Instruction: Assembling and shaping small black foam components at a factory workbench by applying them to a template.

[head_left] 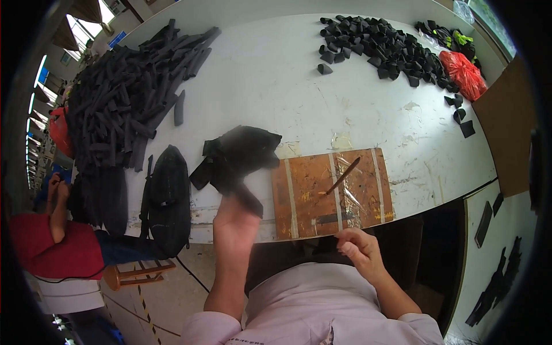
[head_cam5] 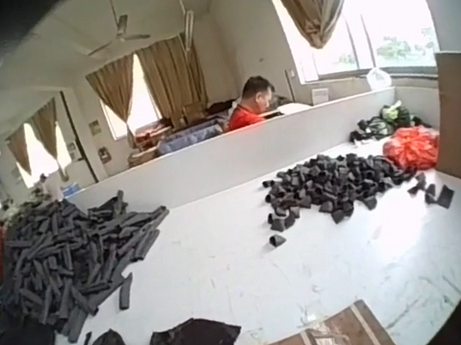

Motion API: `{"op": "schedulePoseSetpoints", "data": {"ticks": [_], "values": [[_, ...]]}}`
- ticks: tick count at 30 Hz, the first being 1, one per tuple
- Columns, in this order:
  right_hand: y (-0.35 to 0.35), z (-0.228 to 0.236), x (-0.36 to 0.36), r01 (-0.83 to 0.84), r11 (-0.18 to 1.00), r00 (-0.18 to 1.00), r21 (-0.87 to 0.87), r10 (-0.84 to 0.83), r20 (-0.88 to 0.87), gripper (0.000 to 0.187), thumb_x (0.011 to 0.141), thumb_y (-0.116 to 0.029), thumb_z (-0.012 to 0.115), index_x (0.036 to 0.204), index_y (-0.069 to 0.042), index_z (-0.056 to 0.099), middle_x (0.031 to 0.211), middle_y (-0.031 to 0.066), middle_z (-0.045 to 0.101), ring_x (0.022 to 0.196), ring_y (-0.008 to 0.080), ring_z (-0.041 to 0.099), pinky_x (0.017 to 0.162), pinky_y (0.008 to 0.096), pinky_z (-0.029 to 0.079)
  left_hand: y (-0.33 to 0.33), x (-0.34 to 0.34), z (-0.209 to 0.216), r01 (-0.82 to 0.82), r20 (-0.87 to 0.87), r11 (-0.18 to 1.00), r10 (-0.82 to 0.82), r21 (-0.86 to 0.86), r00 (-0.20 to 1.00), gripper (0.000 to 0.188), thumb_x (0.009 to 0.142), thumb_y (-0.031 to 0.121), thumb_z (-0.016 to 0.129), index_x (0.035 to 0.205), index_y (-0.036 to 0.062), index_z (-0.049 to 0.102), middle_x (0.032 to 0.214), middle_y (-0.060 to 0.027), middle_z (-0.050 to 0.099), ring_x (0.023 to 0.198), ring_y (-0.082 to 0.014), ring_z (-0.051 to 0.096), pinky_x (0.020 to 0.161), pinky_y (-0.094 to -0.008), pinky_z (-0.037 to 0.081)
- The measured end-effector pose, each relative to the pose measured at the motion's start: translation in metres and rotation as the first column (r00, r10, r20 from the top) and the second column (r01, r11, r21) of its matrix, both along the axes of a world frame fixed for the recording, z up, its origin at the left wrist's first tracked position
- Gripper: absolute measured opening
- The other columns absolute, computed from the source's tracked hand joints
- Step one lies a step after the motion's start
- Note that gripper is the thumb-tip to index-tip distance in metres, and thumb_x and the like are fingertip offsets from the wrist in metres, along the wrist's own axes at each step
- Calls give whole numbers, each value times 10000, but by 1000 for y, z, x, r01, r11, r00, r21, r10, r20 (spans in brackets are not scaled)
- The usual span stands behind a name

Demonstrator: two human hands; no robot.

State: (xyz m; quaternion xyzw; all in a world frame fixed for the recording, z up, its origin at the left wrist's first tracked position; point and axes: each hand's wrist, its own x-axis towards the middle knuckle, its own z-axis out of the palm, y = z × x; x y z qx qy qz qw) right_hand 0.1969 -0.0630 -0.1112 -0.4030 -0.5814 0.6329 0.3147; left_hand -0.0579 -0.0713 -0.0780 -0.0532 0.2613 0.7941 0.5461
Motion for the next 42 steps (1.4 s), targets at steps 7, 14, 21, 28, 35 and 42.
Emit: {"op": "schedulePoseSetpoints", "data": {"ticks": [7, 14, 21, 28, 35, 42], "values": [[23, 20, -90, 83, 875, 996, 476, -88, -12, 381, 679, -161, 694, 984, -2, 529, 707, 86, 486, 585, 199, 491, 542, 303, 423, -15, 62, -4, 326, 180, 945, -318, -13, 931, 230, 829, 199, 559, 951, 5, 534, 907, -73, 569, 906, -189, 508, 819, -328, 386], [28, 28, -72, 83, 708, 891, 701, -368, 267, 162, 621, -59, 662, 644, -48, 502, 625, 90, 467, 548, 264, 510, 428, 344, 397, -34, 81, 8, 48, -768, 890, -417, -453, 486, 109, 802, 62, 554, 877, -8, 516, 794, -28, 516, 706, -72, 466, 650, -191, 386], [25, 30, -67, 65, 584, 877, 809, -420, 233, 181, 566, -15, 665, 643, -49, 504, 584, 66, 433, 458, 230, 446, 401, 318, 355, -17, 82, 21, 135, -777, 952, -303, -276, 551, 152, 780, 93, 606, 857, -6, 520, 768, -32, 540, 711, -83, 494, 661, -212, 404], [24, 27, -66, -33, 518, 855, 855, -428, 292, 214, 549, -56, 683, 630, -58, 485, 593, 65, 388, 490, 228, 430, 402, 322, 339, -11, 79, 26, 235, -610, 918, -390, -320, 690, 108, 763, 0, 562, 866, -32, 552, 779, -30, 562, 696, -64, 502, 661, -182, 396], [23, 23, -63, -130, 470, 826, 873, -436, 357, 225, 540, -78, 682, 631, -61, 477, 599, 60, 379, 513, 218, 428, 411, 318, 341, -9, 78, 25, 227, -620, 915, -395, -334, 678, 125, 753, -13, 558, 876, -36, 561, 790, -39, 575, 696, -64, 519, 663, -180, 414], [23, 21, -62, -248, 391, 782, 886, -459, 422, 216, 542, -96, 662, 648, -44, 481, 611, 63, 382, 521, 213, 426, 419, 306, 339, -11, 76, 12, 155, -782, 922, -384, -356, 490, 104, 762, -16, 543, 861, -42, 561, 771, -38, 582, 679, -56, 524, 630, -183, 427]]}}
